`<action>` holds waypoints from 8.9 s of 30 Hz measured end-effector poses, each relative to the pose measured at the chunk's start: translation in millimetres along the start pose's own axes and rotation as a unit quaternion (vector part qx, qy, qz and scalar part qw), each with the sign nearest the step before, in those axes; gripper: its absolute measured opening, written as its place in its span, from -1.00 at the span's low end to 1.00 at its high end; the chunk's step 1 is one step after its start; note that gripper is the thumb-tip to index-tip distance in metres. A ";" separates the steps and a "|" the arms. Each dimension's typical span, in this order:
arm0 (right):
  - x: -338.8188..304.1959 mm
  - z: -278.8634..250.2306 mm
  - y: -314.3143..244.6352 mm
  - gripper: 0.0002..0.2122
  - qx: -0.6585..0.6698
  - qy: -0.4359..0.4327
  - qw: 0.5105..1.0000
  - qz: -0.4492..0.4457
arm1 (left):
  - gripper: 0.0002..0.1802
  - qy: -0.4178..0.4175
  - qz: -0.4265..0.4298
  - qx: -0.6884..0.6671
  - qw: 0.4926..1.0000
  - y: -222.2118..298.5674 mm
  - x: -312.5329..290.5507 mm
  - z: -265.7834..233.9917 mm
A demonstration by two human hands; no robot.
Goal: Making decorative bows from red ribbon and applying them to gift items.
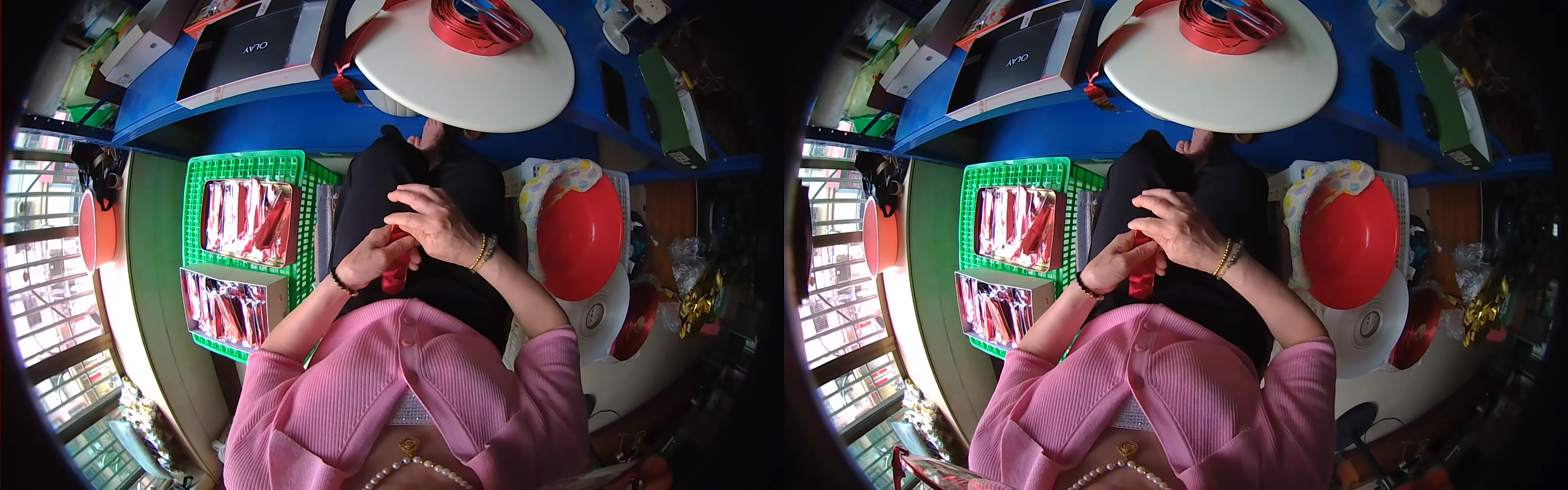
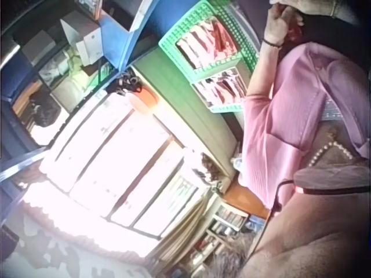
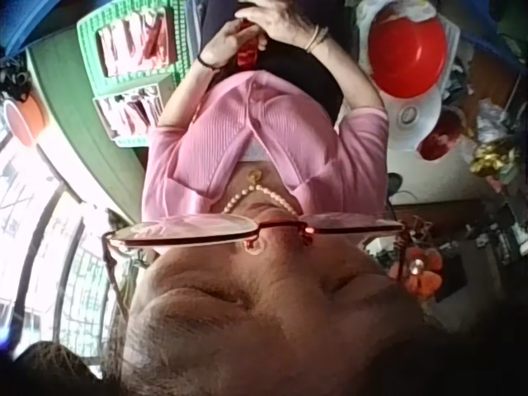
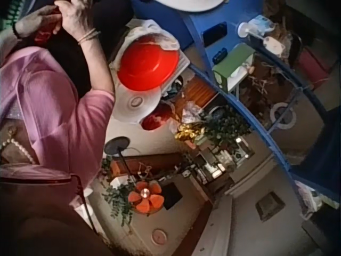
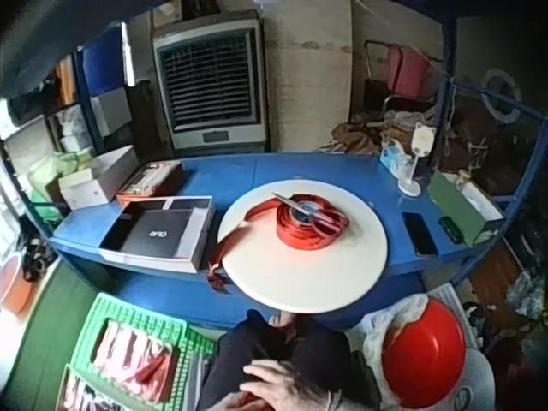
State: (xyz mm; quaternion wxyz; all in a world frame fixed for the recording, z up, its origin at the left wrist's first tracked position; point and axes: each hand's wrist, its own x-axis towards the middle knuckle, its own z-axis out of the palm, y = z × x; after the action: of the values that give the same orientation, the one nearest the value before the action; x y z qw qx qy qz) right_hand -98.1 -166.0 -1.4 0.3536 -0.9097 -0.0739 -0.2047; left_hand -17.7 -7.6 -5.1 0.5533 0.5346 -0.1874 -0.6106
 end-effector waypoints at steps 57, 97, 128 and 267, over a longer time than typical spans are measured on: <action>-14.0 38.6 -12.9 -0.78 0.373 0.101 0.850 0.358 | -0.74 0.156 0.180 -0.226 0.944 43.8 22.7 -16.1; 7.9 23.6 20.1 -0.90 -0.012 0.187 0.959 0.214 | -0.54 0.397 -0.055 0.637 0.658 227.0 158.8 -271.3; 8.0 -18.9 4.8 -0.89 -0.041 0.247 0.949 0.191 | -0.86 0.306 0.217 -0.058 0.925 186.0 35.0 -124.9; -23.8 32.4 3.5 -0.63 0.047 0.156 0.959 0.233 | -0.88 0.133 -0.098 -0.033 0.986 2.2 28.0 -56.3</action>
State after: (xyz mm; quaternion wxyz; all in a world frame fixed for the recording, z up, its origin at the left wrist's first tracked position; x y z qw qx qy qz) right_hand -108.3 -146.6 -35.2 0.4413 -0.8406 0.1871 -0.2524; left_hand 37.0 -12.5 -35.9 0.5282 0.6082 -0.0384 -0.5913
